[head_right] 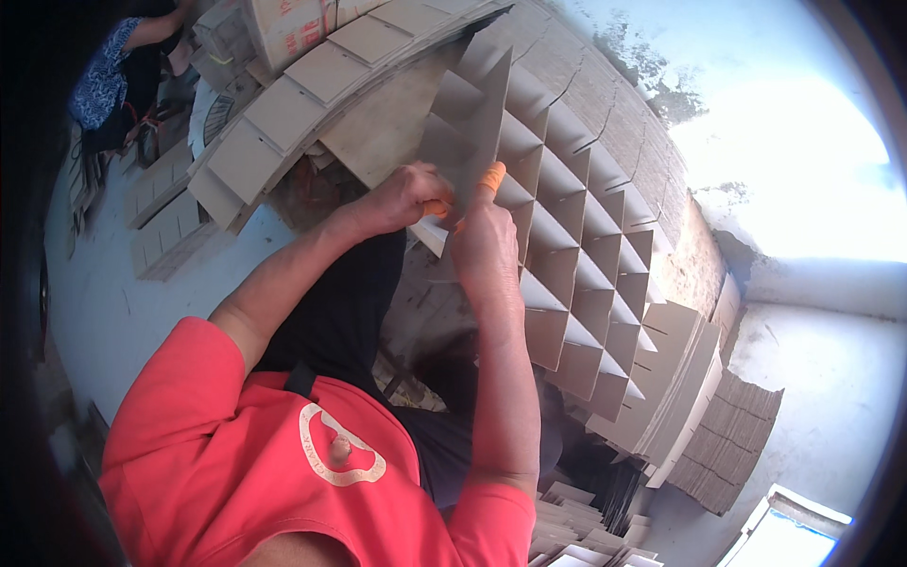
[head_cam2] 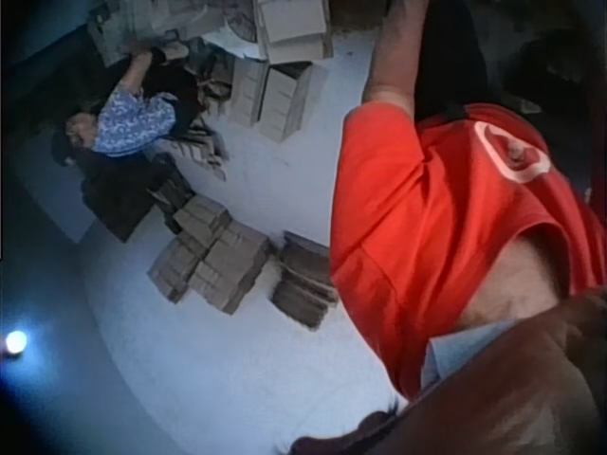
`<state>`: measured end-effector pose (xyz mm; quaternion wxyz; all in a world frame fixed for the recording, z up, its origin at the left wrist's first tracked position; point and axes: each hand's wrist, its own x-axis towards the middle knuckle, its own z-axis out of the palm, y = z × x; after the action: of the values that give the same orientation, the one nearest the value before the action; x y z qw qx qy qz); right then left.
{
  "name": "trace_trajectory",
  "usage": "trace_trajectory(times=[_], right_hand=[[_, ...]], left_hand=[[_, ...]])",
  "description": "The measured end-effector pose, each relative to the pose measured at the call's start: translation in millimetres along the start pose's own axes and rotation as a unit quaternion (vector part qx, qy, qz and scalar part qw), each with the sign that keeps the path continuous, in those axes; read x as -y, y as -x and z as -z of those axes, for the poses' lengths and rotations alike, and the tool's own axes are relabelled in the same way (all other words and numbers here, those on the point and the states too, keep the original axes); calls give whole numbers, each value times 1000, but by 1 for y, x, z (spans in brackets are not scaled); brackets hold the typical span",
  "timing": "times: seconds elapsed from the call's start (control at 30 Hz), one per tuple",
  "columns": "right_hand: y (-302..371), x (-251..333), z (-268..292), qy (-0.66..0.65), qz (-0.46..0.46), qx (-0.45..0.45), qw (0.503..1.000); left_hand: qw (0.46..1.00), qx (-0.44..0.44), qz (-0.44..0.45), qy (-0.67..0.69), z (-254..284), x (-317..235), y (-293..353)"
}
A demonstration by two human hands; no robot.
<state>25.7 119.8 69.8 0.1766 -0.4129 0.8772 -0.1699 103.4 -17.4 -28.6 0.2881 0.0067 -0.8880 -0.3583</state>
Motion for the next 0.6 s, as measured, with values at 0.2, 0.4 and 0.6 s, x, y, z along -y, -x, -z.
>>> trace_trajectory(times=[0.2,0.4,0.6], right_hand=[[7,7,6,42,-41,13,998],[9,-8,-6,-38,28,-27,999],[-1,-11,4,-24,58,15,998]], left_hand=[[1000,-20,3,-5,1,1,6],[1000,-5,9,0,6,-1,4],[1000,13,3,-10,1,2,0]])
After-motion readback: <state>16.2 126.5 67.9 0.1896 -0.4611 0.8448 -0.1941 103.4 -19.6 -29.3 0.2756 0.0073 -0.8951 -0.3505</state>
